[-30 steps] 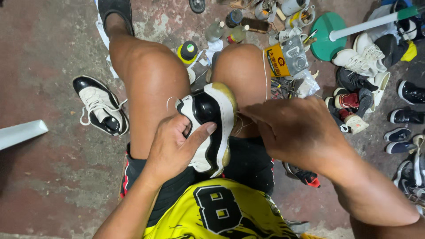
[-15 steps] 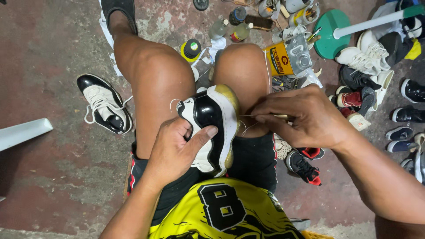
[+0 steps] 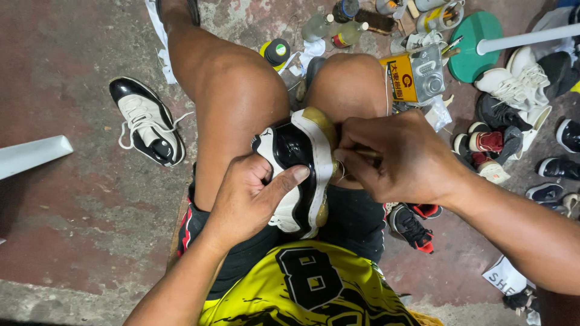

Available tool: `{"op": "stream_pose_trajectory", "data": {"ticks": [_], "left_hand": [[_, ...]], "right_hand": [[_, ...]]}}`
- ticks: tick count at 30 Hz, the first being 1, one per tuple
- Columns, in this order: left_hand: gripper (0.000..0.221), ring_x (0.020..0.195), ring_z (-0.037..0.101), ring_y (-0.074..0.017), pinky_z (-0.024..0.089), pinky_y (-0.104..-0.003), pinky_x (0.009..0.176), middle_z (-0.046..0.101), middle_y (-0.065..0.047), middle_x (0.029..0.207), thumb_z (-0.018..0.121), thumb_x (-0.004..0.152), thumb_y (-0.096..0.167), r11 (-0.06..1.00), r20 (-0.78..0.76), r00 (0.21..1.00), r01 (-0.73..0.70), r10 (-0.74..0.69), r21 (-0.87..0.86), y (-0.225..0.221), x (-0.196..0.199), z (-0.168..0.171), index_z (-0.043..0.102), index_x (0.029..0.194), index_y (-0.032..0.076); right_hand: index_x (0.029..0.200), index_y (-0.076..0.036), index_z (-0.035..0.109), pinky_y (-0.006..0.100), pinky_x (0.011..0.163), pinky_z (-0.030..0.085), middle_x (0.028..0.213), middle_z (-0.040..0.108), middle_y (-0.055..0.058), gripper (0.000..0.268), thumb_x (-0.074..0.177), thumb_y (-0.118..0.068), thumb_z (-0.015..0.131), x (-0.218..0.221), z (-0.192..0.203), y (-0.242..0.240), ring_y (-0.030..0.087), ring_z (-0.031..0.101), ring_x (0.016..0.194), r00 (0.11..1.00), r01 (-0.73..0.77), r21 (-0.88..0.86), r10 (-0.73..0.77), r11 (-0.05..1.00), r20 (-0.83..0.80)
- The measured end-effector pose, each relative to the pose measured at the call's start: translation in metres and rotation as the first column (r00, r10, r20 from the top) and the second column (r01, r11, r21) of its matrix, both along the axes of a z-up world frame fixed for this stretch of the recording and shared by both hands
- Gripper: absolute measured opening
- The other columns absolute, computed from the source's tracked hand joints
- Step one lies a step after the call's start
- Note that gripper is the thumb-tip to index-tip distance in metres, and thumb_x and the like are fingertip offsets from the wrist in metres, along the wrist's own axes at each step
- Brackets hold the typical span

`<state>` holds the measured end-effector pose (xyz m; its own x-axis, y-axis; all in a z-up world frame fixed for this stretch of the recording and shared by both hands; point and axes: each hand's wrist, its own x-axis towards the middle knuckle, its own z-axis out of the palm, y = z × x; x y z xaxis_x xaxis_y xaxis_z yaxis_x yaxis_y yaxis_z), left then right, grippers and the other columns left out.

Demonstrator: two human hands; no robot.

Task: The person sews the sole of a sneaker using a needle and thread, pulling the thread through the sole and tightening it with the assistance of another person's hands.

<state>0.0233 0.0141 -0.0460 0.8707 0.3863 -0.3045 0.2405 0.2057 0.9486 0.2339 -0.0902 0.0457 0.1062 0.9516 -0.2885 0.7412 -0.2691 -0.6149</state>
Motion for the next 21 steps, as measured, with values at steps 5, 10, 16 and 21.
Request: {"op": "stream_pose_trajectory", "data": {"ticks": [5, 10, 16, 21], "left_hand": [[0.02, 0.061, 0.048, -0.0039, 0.044, -0.027, 0.054, 0.061, 0.004, 0.066, 0.07, 0.095, 0.022, 0.995, -0.009, 0.998, -0.056, 0.056, -0.08, -0.006, 0.0, 0.007, 0.069, 0.089, 0.003], [0.019, 0.069, 0.053, -0.0059, 0.047, -0.024, 0.062, 0.064, -0.005, 0.079, 0.066, 0.099, 0.016, 0.981, -0.005, 0.983, -0.185, 0.185, 0.056, -0.016, -0.026, 0.007, 0.063, 0.089, 0.001], [0.018, 0.073, 0.06, -0.0069, 0.051, -0.022, 0.068, 0.074, -0.007, 0.1, 0.054, 0.11, 0.009, 0.861, -0.031, 0.861, -0.507, 0.508, 0.037, 0.032, -0.095, 0.012, 0.064, 0.097, 0.001], [0.021, 0.106, 0.056, -0.0302, 0.047, -0.037, 0.088, 0.057, -0.025, 0.127, 0.071, 0.106, 0.002, 0.421, 0.024, 0.844, -0.292, 0.536, 0.859, 0.05, -0.094, 0.045, 0.058, 0.121, -0.007]], "right_hand": [[0.08, -0.005, 0.062, 0.039, 0.054, 0.051, 0.068, 0.068, 0.011, 0.016, 0.085, -0.013, 0.075, -0.006, 0.002, -0.005, 0.031, 0.067, 0.058, 0.992, -0.018, 0.063, 0.01, 0.998, 0.126], [0.088, -0.006, 0.068, 0.035, 0.058, 0.052, 0.076, 0.07, 0.009, 0.006, 0.089, -0.012, 0.068, -0.002, 0.002, -0.037, 0.024, 0.069, 0.063, 0.998, 0.059, 0.023, -0.059, 0.998, 0.02], [0.091, -0.004, 0.069, 0.025, 0.057, 0.047, 0.078, 0.069, 0.003, 0.004, 0.091, -0.008, 0.068, 0.008, -0.025, -0.095, 0.009, 0.061, 0.06, 0.954, 0.29, 0.029, -0.287, 0.956, -0.081], [0.091, -0.002, 0.069, 0.021, 0.057, 0.041, 0.076, 0.065, -0.001, 0.003, 0.092, -0.005, 0.07, 0.012, -0.039, -0.128, 0.003, 0.051, 0.065, 0.877, 0.442, 0.005, -0.431, 0.897, -0.211]]}}
